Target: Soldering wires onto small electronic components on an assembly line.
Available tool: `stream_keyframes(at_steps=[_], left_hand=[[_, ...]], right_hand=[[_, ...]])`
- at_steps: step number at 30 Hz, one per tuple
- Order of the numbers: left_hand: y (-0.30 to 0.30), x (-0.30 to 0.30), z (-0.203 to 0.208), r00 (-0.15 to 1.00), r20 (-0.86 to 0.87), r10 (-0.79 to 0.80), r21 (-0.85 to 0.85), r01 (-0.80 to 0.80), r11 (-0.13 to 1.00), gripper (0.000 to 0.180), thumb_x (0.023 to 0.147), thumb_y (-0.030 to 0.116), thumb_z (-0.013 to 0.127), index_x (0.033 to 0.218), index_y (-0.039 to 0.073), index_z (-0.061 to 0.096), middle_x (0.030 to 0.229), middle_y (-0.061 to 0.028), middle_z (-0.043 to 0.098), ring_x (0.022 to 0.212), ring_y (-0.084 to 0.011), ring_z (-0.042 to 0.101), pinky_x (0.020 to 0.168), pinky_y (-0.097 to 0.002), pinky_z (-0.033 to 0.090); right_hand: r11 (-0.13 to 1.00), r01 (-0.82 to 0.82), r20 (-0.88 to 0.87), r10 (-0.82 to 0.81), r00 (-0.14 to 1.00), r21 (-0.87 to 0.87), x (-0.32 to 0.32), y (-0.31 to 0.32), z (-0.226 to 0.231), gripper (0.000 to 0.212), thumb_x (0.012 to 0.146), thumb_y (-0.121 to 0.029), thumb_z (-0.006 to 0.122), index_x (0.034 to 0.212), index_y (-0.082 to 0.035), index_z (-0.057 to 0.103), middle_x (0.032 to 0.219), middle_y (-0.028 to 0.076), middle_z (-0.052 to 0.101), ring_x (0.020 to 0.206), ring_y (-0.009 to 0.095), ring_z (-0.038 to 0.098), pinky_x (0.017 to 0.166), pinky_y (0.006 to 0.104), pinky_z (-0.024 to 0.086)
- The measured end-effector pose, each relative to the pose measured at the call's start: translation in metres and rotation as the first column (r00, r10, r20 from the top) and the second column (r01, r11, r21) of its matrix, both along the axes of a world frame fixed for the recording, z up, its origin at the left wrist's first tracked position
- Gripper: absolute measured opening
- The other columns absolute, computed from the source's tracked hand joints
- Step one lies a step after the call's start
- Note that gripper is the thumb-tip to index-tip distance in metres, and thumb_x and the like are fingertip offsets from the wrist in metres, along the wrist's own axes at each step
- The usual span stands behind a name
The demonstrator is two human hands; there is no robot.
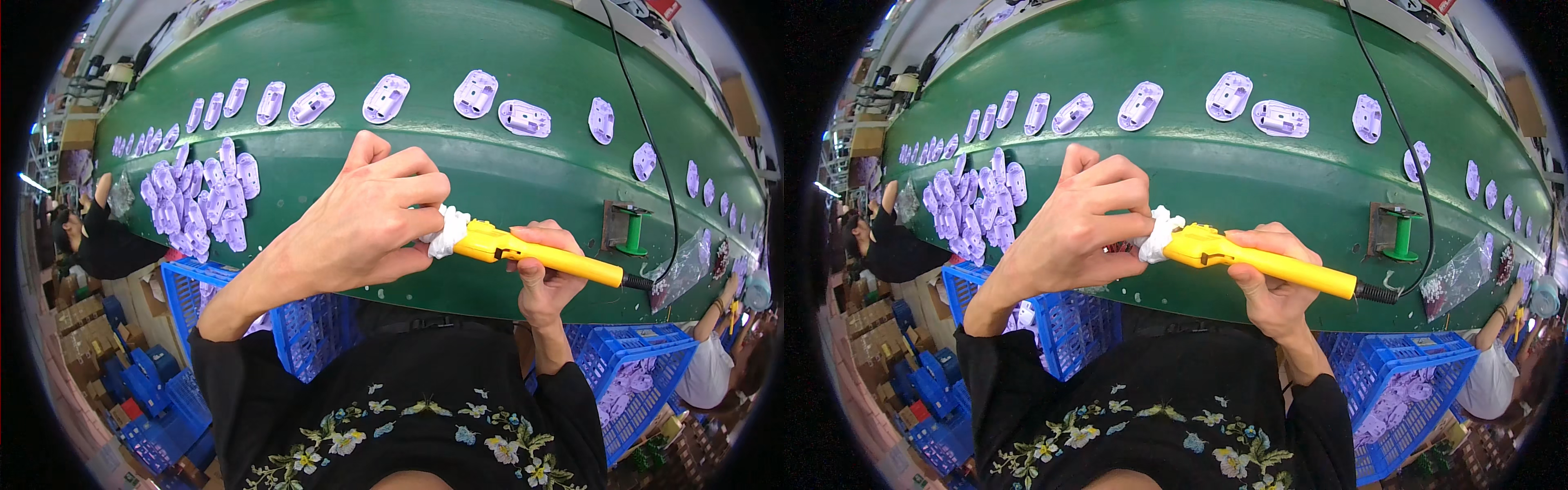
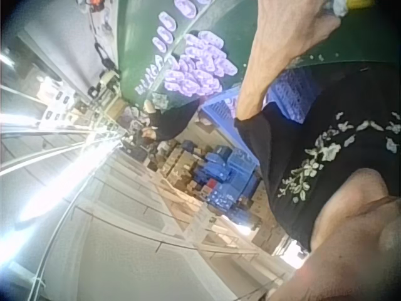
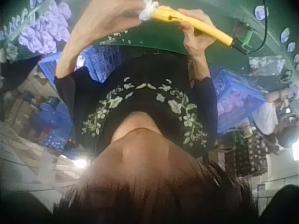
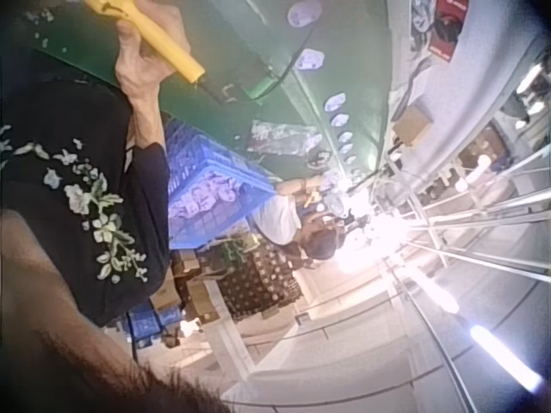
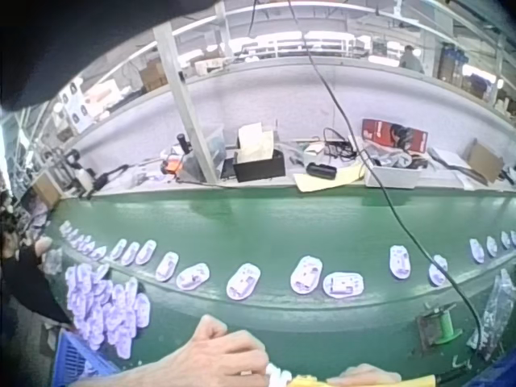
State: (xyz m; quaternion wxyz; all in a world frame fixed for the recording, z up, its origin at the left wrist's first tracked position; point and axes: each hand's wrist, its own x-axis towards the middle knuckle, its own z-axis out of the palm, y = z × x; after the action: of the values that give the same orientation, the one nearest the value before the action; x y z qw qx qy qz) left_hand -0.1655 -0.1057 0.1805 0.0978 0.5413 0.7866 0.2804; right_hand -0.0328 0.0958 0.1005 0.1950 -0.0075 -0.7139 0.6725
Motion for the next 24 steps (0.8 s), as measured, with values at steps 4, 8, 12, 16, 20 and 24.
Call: stream_keyframes(at_steps=[4, 8, 12, 16, 20, 24], left_hand=[[0.0, 0.002, -0.003, 1.0, -0.021, 0.002, 0.017, -0.002, 1.0, 0.025, 0.054, 0.01, 0.077, 0.073, 0.01, 0.059, 0.079, 0.0012, 0.051, 0.086, -0.0172, 0.054, 0.073, -0.0375, 0.028], [0.001, 0.004, -0.002, 0.994, -0.101, 0.034, 0.021, -0.032, 0.999, 0.027, 0.054, 0.01, 0.078, 0.074, 0.01, 0.059, 0.08, 0.0008, 0.05, 0.085, -0.0163, 0.054, 0.072, -0.0373, 0.027], [0.002, 0.009, -0.003, 0.979, -0.192, 0.063, 0.022, -0.06, 0.998, 0.03, 0.055, 0.01, 0.078, 0.079, 0.008, 0.06, 0.081, -0.0001, 0.051, 0.087, -0.0155, 0.055, 0.071, -0.0373, 0.026], [0.0, 0.01, -0.006, 0.966, -0.25, 0.063, 0.035, -0.056, 0.998, 0.031, 0.055, 0.01, 0.078, 0.082, 0.007, 0.061, 0.083, -0.0006, 0.051, 0.087, -0.0155, 0.057, 0.071, -0.037, 0.026], [-0.002, 0.013, -0.008, 0.946, -0.315, 0.072, 0.051, -0.059, 0.997, 0.033, 0.056, 0.011, 0.078, 0.084, 0.005, 0.062, 0.083, -0.001, 0.052, 0.086, -0.0159, 0.058, 0.071, -0.0352, 0.03], [-0.005, 0.014, -0.017, 0.923, -0.376, 0.082, 0.094, -0.05, 0.994, 0.034, 0.056, 0.01, 0.077, 0.085, 0.004, 0.062, 0.084, -0.0014, 0.054, 0.085, -0.0164, 0.06, 0.072, -0.0327, 0.035]], right_hand=[[0.999, 0.045, 0.002, -0.045, 0.999, 0.013, 0.001, -0.004, -0.003, 0.044, 0.088, -0.038, 0.067, 0.102, 0.004, 0.06, 0.08, 0.009, 0.057, 0.059, 0.011, 0.054, 0.05, 0.0194, 0.043], [0.997, 0.071, -0.008, -0.07, 0.997, 0.024, 0.001, -0.006, -0.004, 0.043, 0.089, -0.037, 0.066, 0.101, 0.004, 0.06, 0.082, 0.01, 0.057, 0.058, 0.011, 0.055, 0.05, 0.0198, 0.044], [0.994, 0.104, -0.002, -0.105, 0.995, -0.03, 0.0, -0.01, -0.003, 0.041, 0.091, -0.036, 0.064, 0.102, 0.004, 0.059, 0.084, 0.012, 0.057, 0.058, 0.012, 0.055, 0.05, 0.0204, 0.045], [0.991, 0.133, -0.032, -0.133, 0.991, 0.013, 0.001, -0.012, -0.007, 0.041, 0.092, -0.035, 0.063, 0.102, 0.004, 0.058, 0.086, 0.013, 0.057, 0.058, 0.013, 0.055, 0.05, 0.0211, 0.045], [0.989, 0.145, -0.029, -0.146, 0.989, -0.028, -0.001, -0.017, -0.002, 0.041, 0.092, -0.035, 0.062, 0.103, 0.004, 0.057, 0.087, 0.013, 0.057, 0.06, 0.013, 0.055, 0.05, 0.0218, 0.046], [0.985, 0.157, -0.011, -0.158, 0.987, -0.067, -0.002, -0.022, -0.001, 0.041, 0.093, -0.035, 0.061, 0.104, 0.004, 0.057, 0.088, 0.013, 0.057, 0.06, 0.014, 0.055, 0.049, 0.0224, 0.046]])
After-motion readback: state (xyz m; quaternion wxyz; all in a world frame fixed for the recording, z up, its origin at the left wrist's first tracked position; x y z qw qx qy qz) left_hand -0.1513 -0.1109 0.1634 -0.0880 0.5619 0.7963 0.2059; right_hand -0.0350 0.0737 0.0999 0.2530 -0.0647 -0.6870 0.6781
